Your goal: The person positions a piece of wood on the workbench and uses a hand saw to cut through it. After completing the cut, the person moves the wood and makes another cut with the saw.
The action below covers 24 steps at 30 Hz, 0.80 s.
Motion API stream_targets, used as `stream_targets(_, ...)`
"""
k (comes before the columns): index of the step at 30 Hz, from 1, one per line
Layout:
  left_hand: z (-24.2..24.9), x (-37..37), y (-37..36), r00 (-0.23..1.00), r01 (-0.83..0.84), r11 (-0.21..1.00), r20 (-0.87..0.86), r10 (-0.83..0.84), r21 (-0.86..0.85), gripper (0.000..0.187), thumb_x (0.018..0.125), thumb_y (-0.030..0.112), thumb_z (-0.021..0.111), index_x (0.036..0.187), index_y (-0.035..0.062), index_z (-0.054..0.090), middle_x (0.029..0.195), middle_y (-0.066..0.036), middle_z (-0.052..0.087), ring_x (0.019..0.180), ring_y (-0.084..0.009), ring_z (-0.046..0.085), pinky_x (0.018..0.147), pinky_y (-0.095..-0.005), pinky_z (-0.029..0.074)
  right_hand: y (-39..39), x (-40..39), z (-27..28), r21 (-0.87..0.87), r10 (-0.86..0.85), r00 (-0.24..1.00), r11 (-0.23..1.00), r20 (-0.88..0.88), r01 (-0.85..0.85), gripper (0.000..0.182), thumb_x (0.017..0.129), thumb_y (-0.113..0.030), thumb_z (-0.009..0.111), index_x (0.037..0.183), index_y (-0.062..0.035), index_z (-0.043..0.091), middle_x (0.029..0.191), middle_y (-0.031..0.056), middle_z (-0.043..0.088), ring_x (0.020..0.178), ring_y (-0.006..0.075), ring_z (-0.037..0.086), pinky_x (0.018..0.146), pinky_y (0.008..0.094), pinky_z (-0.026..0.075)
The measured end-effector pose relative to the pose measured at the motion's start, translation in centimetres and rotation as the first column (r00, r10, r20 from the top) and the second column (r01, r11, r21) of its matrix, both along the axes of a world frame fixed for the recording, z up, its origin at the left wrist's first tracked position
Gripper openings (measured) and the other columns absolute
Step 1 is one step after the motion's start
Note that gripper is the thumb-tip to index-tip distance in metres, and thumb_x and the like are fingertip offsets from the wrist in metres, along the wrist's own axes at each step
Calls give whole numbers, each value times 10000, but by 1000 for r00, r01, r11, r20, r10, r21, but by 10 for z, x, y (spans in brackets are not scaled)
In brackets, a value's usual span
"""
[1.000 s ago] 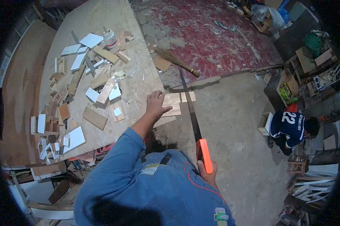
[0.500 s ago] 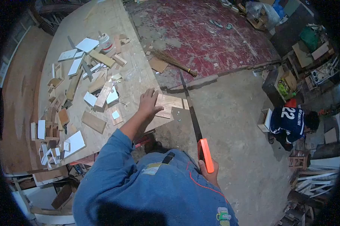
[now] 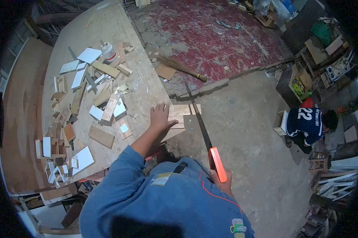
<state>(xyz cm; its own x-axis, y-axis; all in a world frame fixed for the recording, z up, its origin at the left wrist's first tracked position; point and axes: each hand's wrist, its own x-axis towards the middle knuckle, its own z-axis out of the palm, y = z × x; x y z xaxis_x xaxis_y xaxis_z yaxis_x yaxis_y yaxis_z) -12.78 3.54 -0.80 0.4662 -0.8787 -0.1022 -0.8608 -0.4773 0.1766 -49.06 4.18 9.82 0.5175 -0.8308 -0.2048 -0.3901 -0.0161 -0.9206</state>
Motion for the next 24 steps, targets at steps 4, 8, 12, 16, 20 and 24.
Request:
stream_targets(4,22,-1,1,972,-83,964,-191,134,252,1015,673,623,710,1419,34,353,1351,-207,453,1241,-317,449,947,-496,380,3,5,13,31,-55,997,998,45,54,370,868,-336,685,765,-14,536,656,-8,469,620,95,414,548,279,367)
stream_targets(8,15,15,5,918,9,914,-366,154,406,1072,622,643,733,1434,64,340,1352,-217,452,1214,-323,478,893,-505,414,9,3,10,1,-128,988,992,89,129,354,869,-313,686,763,-14,527,655,-15,459,621,88,410,541,274,357)
stream_targets(12,19,30,-6,901,428,899,25,-432,97,1153,515,658,772,1464,181,321,1471,-218,324,1376,-352,292,1030,-556,321,14,-1,2,-20,-163,984,986,72,165,335,867,-292,684,766,-11,532,649,-14,462,617,89,417,541,276,363)
stream_targets(16,18,46,-35,726,684,722,-2,-688,108,1210,445,649,801,1473,236,314,1550,-184,193,1452,-353,106,1128,-585,161,21,-3,-5,-9,-166,986,986,28,167,335,861,-291,686,763,-8,538,643,-7,469,611,96,427,539,288,372)
stream_targets(20,14,38,-34,891,454,888,-43,-452,72,1202,463,697,766,1470,207,328,1553,-175,196,1445,-369,125,1114,-619,133,27,2,5,-18,-124,992,992,2,124,356,860,-322,686,771,-6,548,648,1,482,611,103,430,541,300,379)
stream_targets(24,-7,24,-30,973,217,973,-59,-222,-73,1190,449,722,754,1461,238,357,1553,-207,163,1449,-372,101,1116,-628,71,32,8,17,2,-98,995,995,-7,98,374,859,-344,688,780,-3,558,656,5,494,617,105,436,549,299,385)
